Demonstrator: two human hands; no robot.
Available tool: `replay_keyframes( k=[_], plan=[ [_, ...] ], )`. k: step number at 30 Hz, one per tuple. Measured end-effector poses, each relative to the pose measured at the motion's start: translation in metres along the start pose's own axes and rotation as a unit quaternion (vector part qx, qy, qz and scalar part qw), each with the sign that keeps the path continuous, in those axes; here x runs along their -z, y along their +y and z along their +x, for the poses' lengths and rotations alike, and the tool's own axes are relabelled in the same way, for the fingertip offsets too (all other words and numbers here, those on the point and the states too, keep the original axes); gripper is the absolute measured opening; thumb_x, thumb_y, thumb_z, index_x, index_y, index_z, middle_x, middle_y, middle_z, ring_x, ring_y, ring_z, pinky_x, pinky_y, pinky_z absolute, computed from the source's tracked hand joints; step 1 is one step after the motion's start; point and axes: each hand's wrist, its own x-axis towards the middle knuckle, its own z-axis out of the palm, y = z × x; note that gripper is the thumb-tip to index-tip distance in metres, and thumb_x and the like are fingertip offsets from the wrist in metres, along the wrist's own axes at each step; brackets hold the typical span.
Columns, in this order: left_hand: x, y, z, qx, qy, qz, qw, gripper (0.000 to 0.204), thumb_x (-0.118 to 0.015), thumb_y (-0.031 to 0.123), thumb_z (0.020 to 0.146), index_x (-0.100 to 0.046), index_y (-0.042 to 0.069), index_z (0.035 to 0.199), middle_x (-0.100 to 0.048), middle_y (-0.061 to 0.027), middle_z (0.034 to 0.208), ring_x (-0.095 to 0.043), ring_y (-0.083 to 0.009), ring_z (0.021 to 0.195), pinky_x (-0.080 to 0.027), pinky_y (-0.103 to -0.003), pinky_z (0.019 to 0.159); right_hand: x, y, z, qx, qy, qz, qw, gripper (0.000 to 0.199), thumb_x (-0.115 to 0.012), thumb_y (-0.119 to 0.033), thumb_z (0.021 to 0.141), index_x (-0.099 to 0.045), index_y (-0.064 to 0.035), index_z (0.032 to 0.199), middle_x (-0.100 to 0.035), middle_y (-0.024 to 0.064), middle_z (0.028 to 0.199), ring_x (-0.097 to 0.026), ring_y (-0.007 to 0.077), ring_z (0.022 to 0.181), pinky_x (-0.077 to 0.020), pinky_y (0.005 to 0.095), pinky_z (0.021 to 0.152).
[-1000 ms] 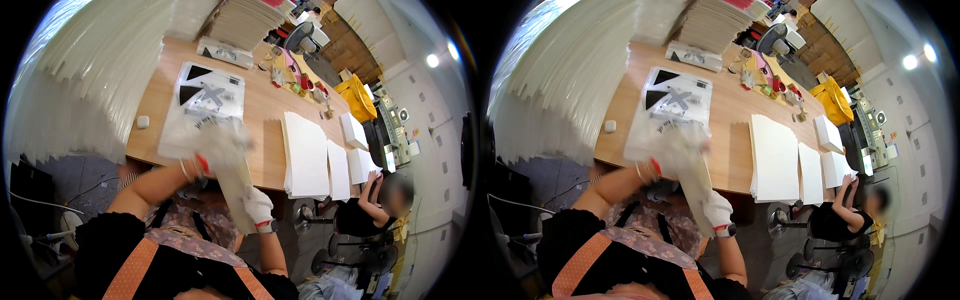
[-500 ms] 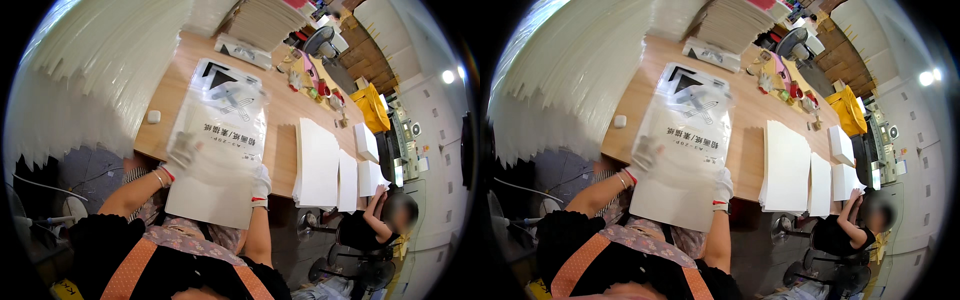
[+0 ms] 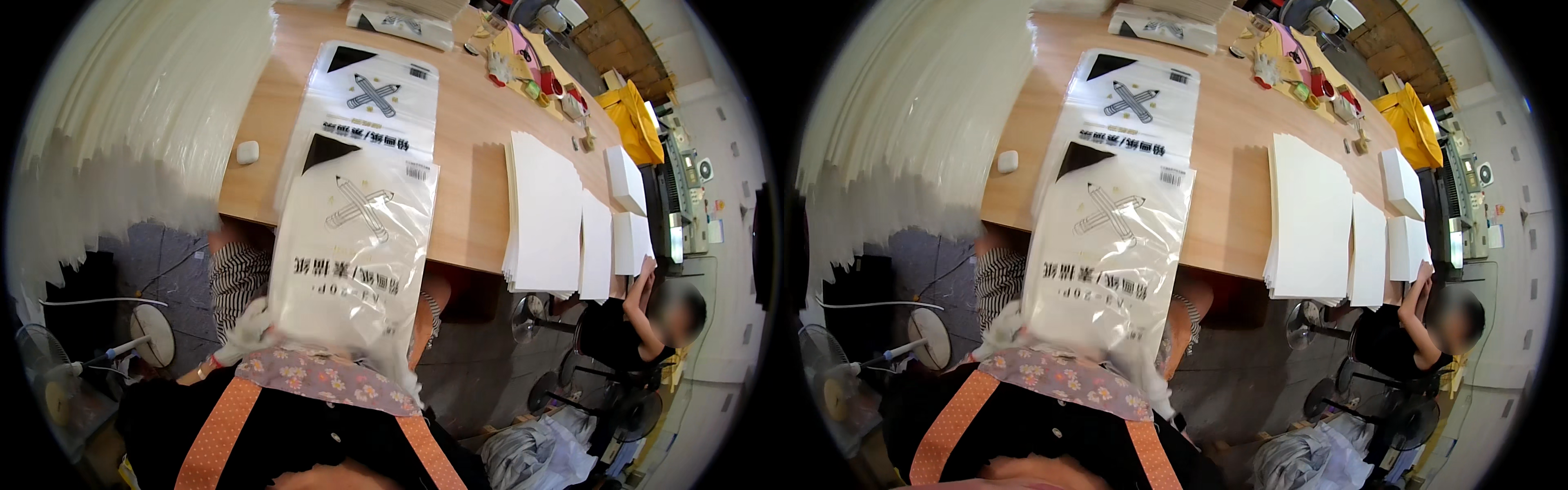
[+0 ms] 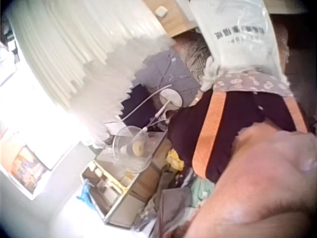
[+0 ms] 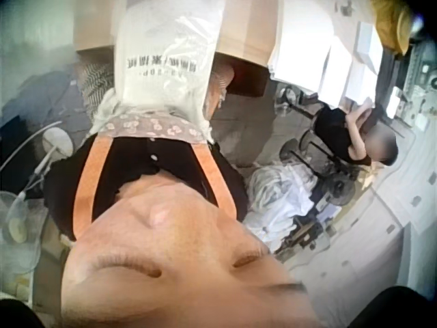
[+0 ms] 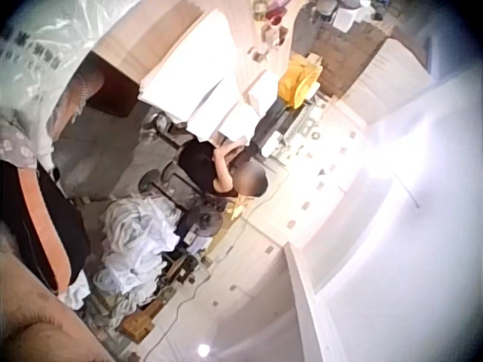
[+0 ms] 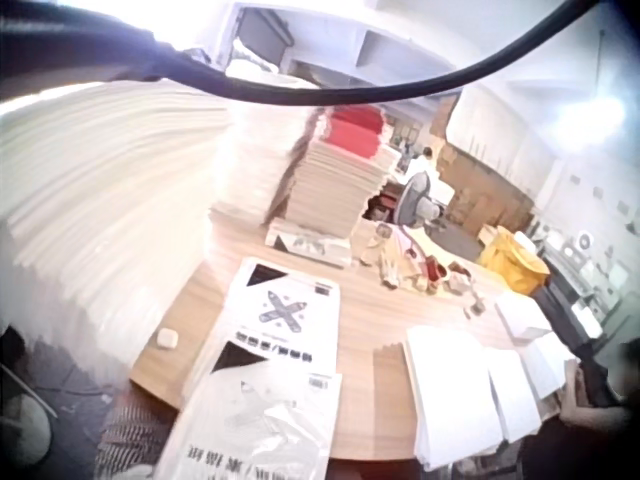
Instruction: The person places stacks of white paper into clear plastic bags at a work table. They repeatedly pick up a stack of paper, insert it into a bag, and set the packaged item aside. A coworker is visible in the background handling similar paper stacks.
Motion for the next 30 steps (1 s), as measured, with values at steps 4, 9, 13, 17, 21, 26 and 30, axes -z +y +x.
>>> replay_keyframes(
  k=[4, 9, 13, 17, 21, 26, 30],
  plan=[
    [0.010, 0.060, 0.045, 0.108, 0.184, 0.261, 0.941, 0.027, -0.051, 0.010, 0.086, -0.049, 0.003, 0.111, -0.057, -0.0148, 0.089, -0.059, -0.0273, 0.075, -0.047, -0.039, 0.066, 0.025, 0.017, 0.044, 0.037, 0.013, -0.154, 0.987, 0.051, -0.055, -0.013, 0.085, -0.043, -0.0091, 0.134, -0.064, 0.0203, 0.101, -0.063, 0.0356, 0.076, -0.0500, 0.0397, 0.065],
    [0.017, 0.054, 0.065, 0.081, 0.226, 0.140, 0.961, 0.016, -0.043, -0.004, 0.077, -0.051, -0.002, 0.091, -0.055, -0.0112, 0.078, -0.058, -0.0181, 0.065, -0.048, -0.031, 0.054, 0.065, -0.020, 0.040, -0.070, -0.236, -0.321, 0.914, 0.039, -0.055, -0.015, 0.087, -0.054, -0.0128, 0.126, -0.064, 0.0178, 0.098, -0.064, 0.0326, 0.079, -0.0499, 0.0396, 0.072],
    [0.027, 0.118, 0.114, 0.014, 0.195, 0.037, 0.980, 0.012, -0.048, -0.004, 0.073, -0.052, -0.001, 0.084, -0.050, -0.0109, 0.078, -0.057, -0.0222, 0.079, -0.046, -0.032, 0.069, 0.059, 0.042, 0.088, -0.125, -0.017, 0.154, 0.980, 0.030, -0.053, -0.015, 0.093, -0.056, 0.0000, 0.119, -0.064, 0.0121, 0.105, -0.061, 0.0195, 0.094, -0.0492, 0.0302, 0.081],
    [0.045, 0.195, 0.172, -0.177, 0.128, 0.252, 0.943, 0.009, -0.061, 0.007, 0.069, -0.057, 0.006, 0.077, -0.055, -0.0097, 0.076, -0.058, -0.0287, 0.066, -0.047, -0.035, 0.057, -0.010, 0.021, 0.109, -0.209, -0.035, 0.391, 0.896, 0.033, -0.053, -0.016, 0.095, -0.053, 0.0035, 0.122, -0.061, 0.0129, 0.114, -0.059, 0.0176, 0.100, -0.0494, 0.0282, 0.086],
    [0.082, 0.279, 0.168, -0.404, 0.122, 0.337, 0.841, 0.017, -0.068, 0.012, 0.070, -0.058, 0.009, 0.084, -0.059, -0.0087, 0.084, -0.061, -0.0277, 0.066, -0.049, -0.031, 0.053, -0.058, -0.046, 0.124, -0.130, -0.098, 0.467, 0.869, 0.034, -0.051, -0.013, 0.095, -0.051, 0.0035, 0.125, -0.059, 0.0122, 0.116, -0.058, 0.0179, 0.103, -0.0480, 0.0282, 0.089],
    [0.180, 0.309, 0.125, -0.410, 0.246, 0.194, 0.857, 0.022, -0.067, 0.017, 0.078, -0.059, 0.005, 0.095, -0.062, -0.0081, 0.089, -0.063, -0.0228, 0.069, -0.051, -0.029, 0.055, -0.048, -0.206, 0.206, 0.146, -0.140, 0.405, 0.891, 0.041, -0.049, -0.016, 0.095, -0.045, 0.0036, 0.131, -0.053, 0.0105, 0.128, -0.053, 0.0155, 0.110, -0.0442, 0.0287, 0.094],
    [0.295, 0.355, 0.064, -0.351, 0.419, 0.178, 0.818, 0.021, -0.066, 0.017, 0.079, -0.059, 0.005, 0.095, -0.062, -0.0075, 0.087, -0.062, -0.0214, 0.069, -0.050, -0.029, 0.056, -0.058, -0.355, 0.256, 0.357, -0.223, 0.322, 0.848, 0.047, -0.056, -0.026, 0.091, -0.048, -0.0031, 0.131, -0.060, 0.0099, 0.118, -0.059, 0.0183, 0.103, -0.0512, 0.0334, 0.085]
  ],
)
